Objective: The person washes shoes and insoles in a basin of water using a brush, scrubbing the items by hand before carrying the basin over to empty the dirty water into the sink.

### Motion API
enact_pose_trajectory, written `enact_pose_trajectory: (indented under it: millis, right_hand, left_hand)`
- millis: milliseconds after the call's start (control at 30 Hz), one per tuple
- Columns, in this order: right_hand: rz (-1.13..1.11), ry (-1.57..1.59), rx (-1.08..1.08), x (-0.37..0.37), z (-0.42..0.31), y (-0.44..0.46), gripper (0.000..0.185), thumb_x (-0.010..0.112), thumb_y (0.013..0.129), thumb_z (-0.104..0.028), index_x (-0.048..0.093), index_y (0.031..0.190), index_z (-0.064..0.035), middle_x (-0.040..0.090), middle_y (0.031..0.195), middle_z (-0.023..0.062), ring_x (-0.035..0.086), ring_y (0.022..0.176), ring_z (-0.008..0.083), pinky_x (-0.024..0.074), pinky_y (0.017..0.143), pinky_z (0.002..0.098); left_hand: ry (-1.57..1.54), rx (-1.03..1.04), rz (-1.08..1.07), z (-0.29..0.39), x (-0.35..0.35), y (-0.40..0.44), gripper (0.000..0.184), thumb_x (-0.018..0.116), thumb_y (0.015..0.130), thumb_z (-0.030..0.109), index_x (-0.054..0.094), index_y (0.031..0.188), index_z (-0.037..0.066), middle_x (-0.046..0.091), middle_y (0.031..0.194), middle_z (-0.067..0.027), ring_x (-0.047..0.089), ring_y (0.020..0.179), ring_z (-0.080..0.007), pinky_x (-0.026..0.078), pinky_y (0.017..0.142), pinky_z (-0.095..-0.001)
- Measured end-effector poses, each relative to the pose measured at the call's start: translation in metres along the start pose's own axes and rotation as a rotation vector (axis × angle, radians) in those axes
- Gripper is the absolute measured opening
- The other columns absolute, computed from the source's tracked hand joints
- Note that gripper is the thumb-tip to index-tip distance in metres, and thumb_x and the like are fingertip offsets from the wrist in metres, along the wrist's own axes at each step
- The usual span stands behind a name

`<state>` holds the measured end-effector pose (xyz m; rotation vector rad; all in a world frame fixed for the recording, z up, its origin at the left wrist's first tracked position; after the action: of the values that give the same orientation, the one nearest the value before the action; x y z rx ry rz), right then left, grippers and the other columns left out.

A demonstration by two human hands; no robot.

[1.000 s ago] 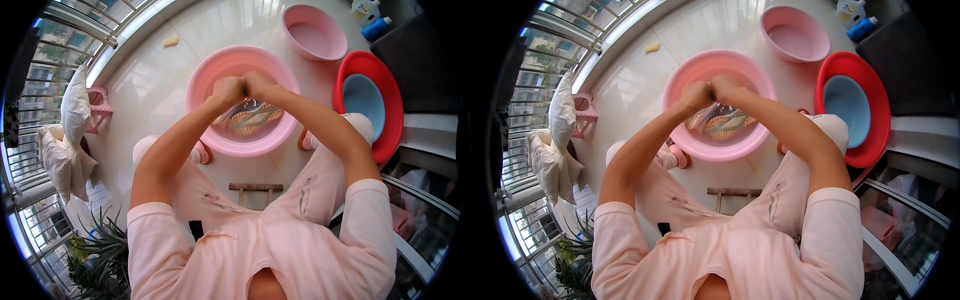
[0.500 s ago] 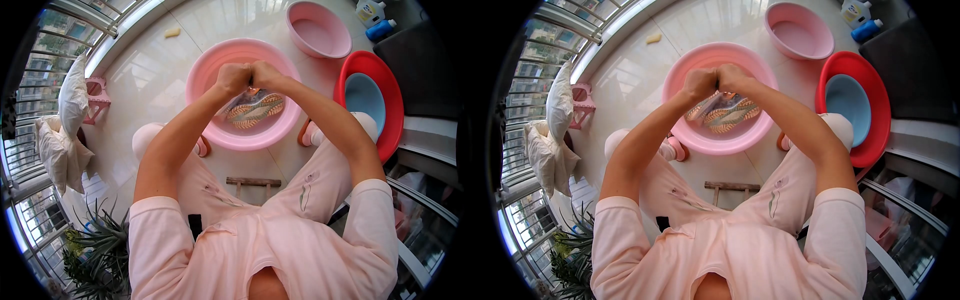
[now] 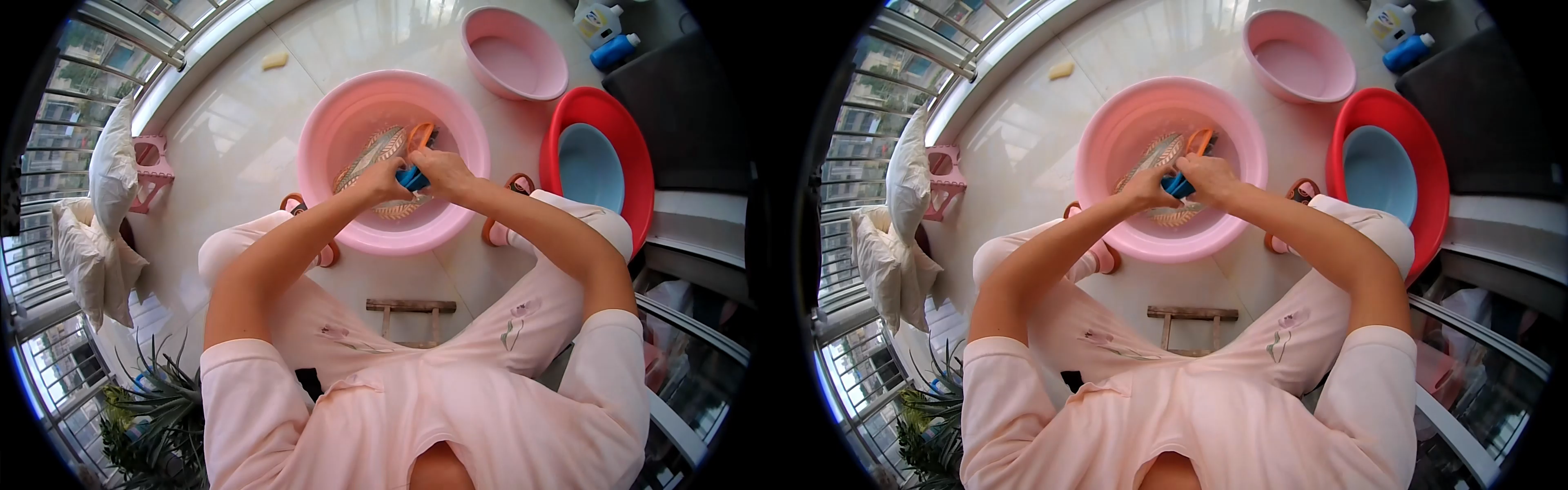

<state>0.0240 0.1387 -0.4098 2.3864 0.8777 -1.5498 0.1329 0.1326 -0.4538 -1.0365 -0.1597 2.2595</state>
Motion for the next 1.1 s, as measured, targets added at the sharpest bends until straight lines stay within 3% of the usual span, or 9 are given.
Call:
enact_pose_trajectory:
  millis: [267,400,500,633,767,800,900,1033,1100]
  right_hand:
    - [-0.240,0.285,0.013,0.130,0.052,-0.022,0.048,0.076,0.065,-0.026,0.053,0.101,-0.0032,0.061,0.096,0.0167,0.060,0.090,0.0318,0.0475,0.075,0.0393]
    - [-0.384,0.422,0.252,0.217,0.102,-0.021,0.051,0.071,0.072,-0.038,0.055,0.103,-0.0007,0.063,0.096,0.0190,0.062,0.086,0.0310,0.0480,0.073,0.0391]
    - [-0.382,0.379,0.361,0.239,0.113,-0.020,0.049,0.065,0.078,-0.043,0.057,0.104,-0.0017,0.064,0.094,0.0195,0.063,0.084,0.0336,0.0485,0.074,0.0417]
    - [-0.265,0.216,0.561,0.233,0.103,-0.013,0.040,0.066,0.079,-0.034,0.057,0.101,-0.0019,0.064,0.096,0.0186,0.062,0.090,0.0341,0.0487,0.076,0.0435]
    - [-0.170,0.305,0.668,0.249,0.114,-0.009,0.040,0.069,0.074,-0.029,0.057,0.100,-0.0009,0.063,0.098,0.0200,0.060,0.093,0.0350,0.0473,0.078,0.0437]
    - [-0.166,0.330,0.687,0.246,0.119,-0.009,0.040,0.070,0.074,-0.029,0.057,0.099,-0.0008,0.062,0.098,0.0204,0.060,0.094,0.0355,0.0468,0.079,0.0439]
    - [-0.032,0.374,0.725,0.242,0.129,-0.012,0.039,0.072,0.071,-0.027,0.059,0.097,-0.0016,0.063,0.093,0.0203,0.061,0.090,0.0365,0.0479,0.077,0.0431]
    - [-0.145,0.309,0.690,0.223,0.107,-0.004,0.039,0.071,0.071,-0.026,0.059,0.099,-0.0015,0.062,0.098,0.0201,0.059,0.094,0.0358,0.0460,0.080,0.0447]
    - [-0.171,0.211,0.619,0.222,0.103,0.000,0.040,0.070,0.072,-0.027,0.059,0.100,-0.0018,0.062,0.099,0.0194,0.059,0.094,0.0351,0.0464,0.080,0.0446]
  left_hand:
    - [-0.234,-0.240,-0.271,-0.096,0.136,-0.011,0.059,0.079,0.057,0.046,0.068,0.100,0.007,0.067,0.092,-0.0147,0.064,0.087,-0.0245,0.048,0.078,-0.0346]
    - [-0.574,-0.213,-0.073,-0.149,0.188,-0.003,0.063,0.078,0.061,0.051,0.067,0.100,0.003,0.067,0.090,-0.0166,0.064,0.084,-0.0256,0.048,0.078,-0.0349]
    - [-0.407,-0.439,-0.211,-0.148,0.180,-0.003,0.061,0.077,0.062,0.050,0.066,0.099,0.002,0.066,0.092,-0.0190,0.064,0.087,-0.0305,0.048,0.079,-0.0369]
    - [0.262,-0.422,-0.033,-0.136,0.163,0.012,0.050,0.075,0.066,0.045,0.068,0.095,0.005,0.067,0.089,-0.0160,0.064,0.086,-0.0301,0.049,0.074,-0.0392]
    - [0.382,-0.413,-0.071,-0.128,0.154,0.030,0.044,0.075,0.066,0.042,0.069,0.092,0.007,0.068,0.086,-0.0117,0.065,0.083,-0.0286,0.050,0.071,-0.0379]
    - [0.283,-0.487,-0.140,-0.130,0.147,0.031,0.049,0.075,0.067,0.040,0.066,0.101,0.006,0.067,0.092,-0.0162,0.065,0.084,-0.0296,0.050,0.074,-0.0383]
    - [-1.117,-0.872,-0.086,-0.139,0.157,0.016,0.061,0.076,0.066,0.039,0.060,0.114,0.004,0.063,0.102,-0.0222,0.064,0.089,-0.0305,0.050,0.078,-0.0382]
    - [-0.194,-0.508,0.185,-0.195,0.179,0.024,0.058,0.066,0.076,0.037,0.053,0.121,0.003,0.060,0.112,-0.0200,0.059,0.102,-0.0323,0.048,0.084,-0.0392]
    - [-0.155,-0.587,0.080,-0.198,0.191,0.026,0.054,0.063,0.076,0.032,0.054,0.120,0.003,0.060,0.113,-0.0184,0.058,0.104,-0.0323,0.045,0.087,-0.0387]
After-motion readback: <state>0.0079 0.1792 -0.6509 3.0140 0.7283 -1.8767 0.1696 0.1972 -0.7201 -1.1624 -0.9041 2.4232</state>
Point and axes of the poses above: each hand's wrist, its own y-axis towards the middle knuckle, its own x-axis out of the palm, z = x × y, the point moved 7 cm from there along y, towards the middle knuckle
